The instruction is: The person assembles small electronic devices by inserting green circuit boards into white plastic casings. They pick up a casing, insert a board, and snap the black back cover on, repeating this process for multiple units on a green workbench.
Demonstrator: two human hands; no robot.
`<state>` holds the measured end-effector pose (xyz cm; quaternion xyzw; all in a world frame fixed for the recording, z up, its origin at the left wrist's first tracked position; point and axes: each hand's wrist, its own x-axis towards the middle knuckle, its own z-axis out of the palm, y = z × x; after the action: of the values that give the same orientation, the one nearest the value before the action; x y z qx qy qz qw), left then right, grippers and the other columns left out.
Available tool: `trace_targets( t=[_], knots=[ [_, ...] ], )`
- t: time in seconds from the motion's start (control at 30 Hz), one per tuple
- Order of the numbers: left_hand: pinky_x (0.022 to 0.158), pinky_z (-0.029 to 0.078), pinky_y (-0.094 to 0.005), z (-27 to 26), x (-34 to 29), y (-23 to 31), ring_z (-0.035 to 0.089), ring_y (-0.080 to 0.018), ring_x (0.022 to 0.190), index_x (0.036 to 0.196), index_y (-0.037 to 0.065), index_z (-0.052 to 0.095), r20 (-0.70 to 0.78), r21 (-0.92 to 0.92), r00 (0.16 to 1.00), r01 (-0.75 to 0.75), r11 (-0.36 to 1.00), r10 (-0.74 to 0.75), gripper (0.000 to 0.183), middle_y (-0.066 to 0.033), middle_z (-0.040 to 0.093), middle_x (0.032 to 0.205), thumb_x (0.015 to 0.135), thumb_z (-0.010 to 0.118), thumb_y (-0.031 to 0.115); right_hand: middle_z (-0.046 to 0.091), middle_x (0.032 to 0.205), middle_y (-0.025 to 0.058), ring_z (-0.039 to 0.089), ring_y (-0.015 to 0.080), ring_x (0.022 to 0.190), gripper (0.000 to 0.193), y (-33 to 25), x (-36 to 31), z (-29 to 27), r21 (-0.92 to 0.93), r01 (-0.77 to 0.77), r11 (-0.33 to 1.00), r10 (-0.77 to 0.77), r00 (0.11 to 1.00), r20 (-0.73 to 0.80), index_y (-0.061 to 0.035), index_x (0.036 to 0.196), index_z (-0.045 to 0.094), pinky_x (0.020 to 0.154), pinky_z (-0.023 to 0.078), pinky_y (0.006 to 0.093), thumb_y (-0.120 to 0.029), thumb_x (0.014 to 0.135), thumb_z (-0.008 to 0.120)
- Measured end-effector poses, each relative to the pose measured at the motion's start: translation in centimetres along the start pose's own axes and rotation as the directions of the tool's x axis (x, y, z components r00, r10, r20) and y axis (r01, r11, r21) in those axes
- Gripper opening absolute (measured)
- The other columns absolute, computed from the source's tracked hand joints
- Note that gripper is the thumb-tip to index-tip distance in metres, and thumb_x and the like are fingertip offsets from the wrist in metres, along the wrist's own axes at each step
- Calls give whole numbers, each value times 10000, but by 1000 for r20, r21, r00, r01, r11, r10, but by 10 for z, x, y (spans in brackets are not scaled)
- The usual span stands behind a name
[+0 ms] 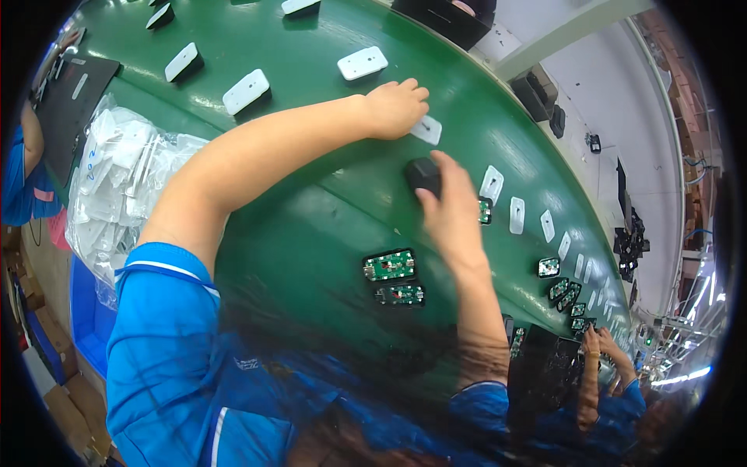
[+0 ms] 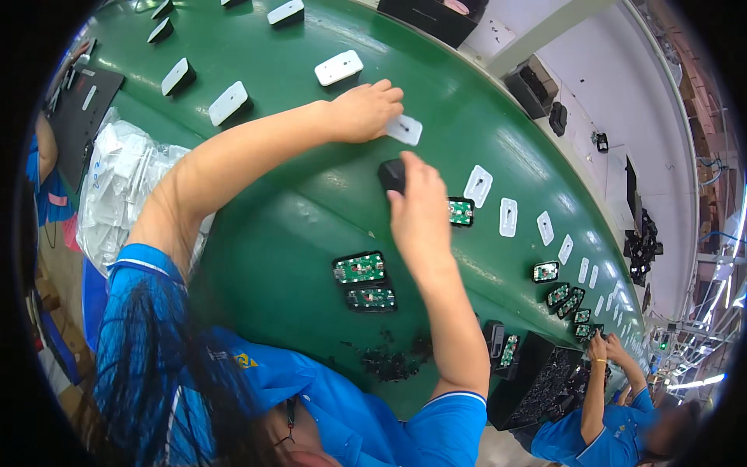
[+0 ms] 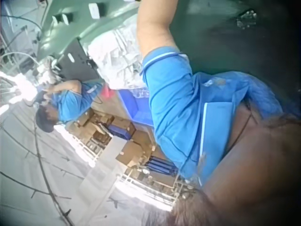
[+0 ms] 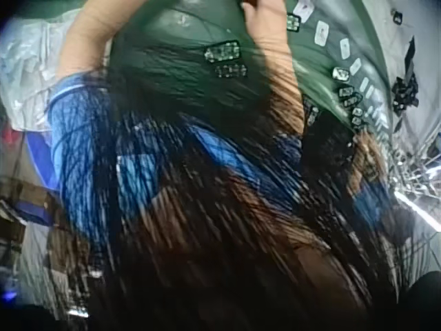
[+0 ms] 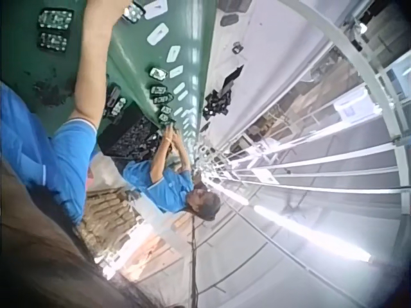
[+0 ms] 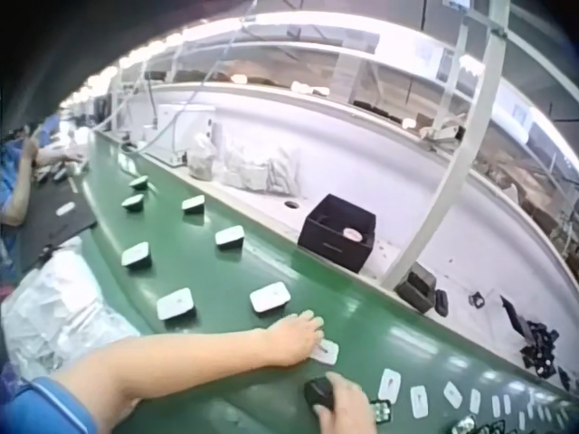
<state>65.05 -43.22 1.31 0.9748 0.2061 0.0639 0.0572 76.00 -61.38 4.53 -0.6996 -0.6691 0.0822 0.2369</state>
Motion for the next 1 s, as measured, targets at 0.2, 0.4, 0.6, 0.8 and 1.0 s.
trace_targets(
  t=[0.2, 0.4, 0.6, 0.8, 1.0],
  knots=[
    [969, 427, -385, 9, -38, -8, 455, -288, 1200, 1205, 55, 555, -129, -278, 991, -70, 958, 35, 414, -111, 506, 1274, 795, 608, 36, 632, 1058, 153, 609, 310, 979, 475, 9, 36, -14, 192, -18, 981, 44, 990, -134, -54, 1167, 575, 852, 476, 381, 52, 718, 688],
    [1071, 354, -385, 9, -62, -10, 399, -287, 1301, 1330, 70, 469, -252, -469, 967, -141, 872, 21, 572, -110, 427, 1408, 785, 504, -101, 637, 1053, 140, 613, 309, 974, 437, 15, 51, 12, 246, 63, 967, -50, 997, -59, -63, 1118, 591, 847, 479, 384, 54, 708, 692],
    [1075, 348, -386, 16, -66, -15, 388, -263, 1318, 1344, 68, 461, -213, -378, 976, -135, 916, 56, 653, -94, 431, 1416, 729, 461, -152, 634, 1055, 140, 603, 324, 982, 389, 13, 58, 18, 227, 23, 974, -27, 1000, 13, -49, 1069, 580, 842, 482, 393, 49, 709, 689],
    [1045, 369, -378, 10, -70, -15, 419, -238, 1299, 1333, 74, 479, -178, -254, 981, -126, 959, 81, 592, -77, 461, 1396, 766, 474, -96, 629, 1107, 122, 593, 317, 1005, 376, 18, 56, 34, 134, 120, 984, -117, 993, -28, -41, 1049, 576, 854, 490, 393, 43, 697, 678],
    [940, 423, -335, 18, -64, -12, 496, -207, 1211, 1282, 61, 511, -299, 111, 931, -182, 977, 207, 408, -62, 515, 1337, 881, 462, 117, 620, 1160, 91, 587, 298, 1013, 318, 18, 48, 52, -168, 220, 961, -244, 960, -140, -46, 1022, 588, 848, 498, 382, 34, 719, 641]
  ],
)
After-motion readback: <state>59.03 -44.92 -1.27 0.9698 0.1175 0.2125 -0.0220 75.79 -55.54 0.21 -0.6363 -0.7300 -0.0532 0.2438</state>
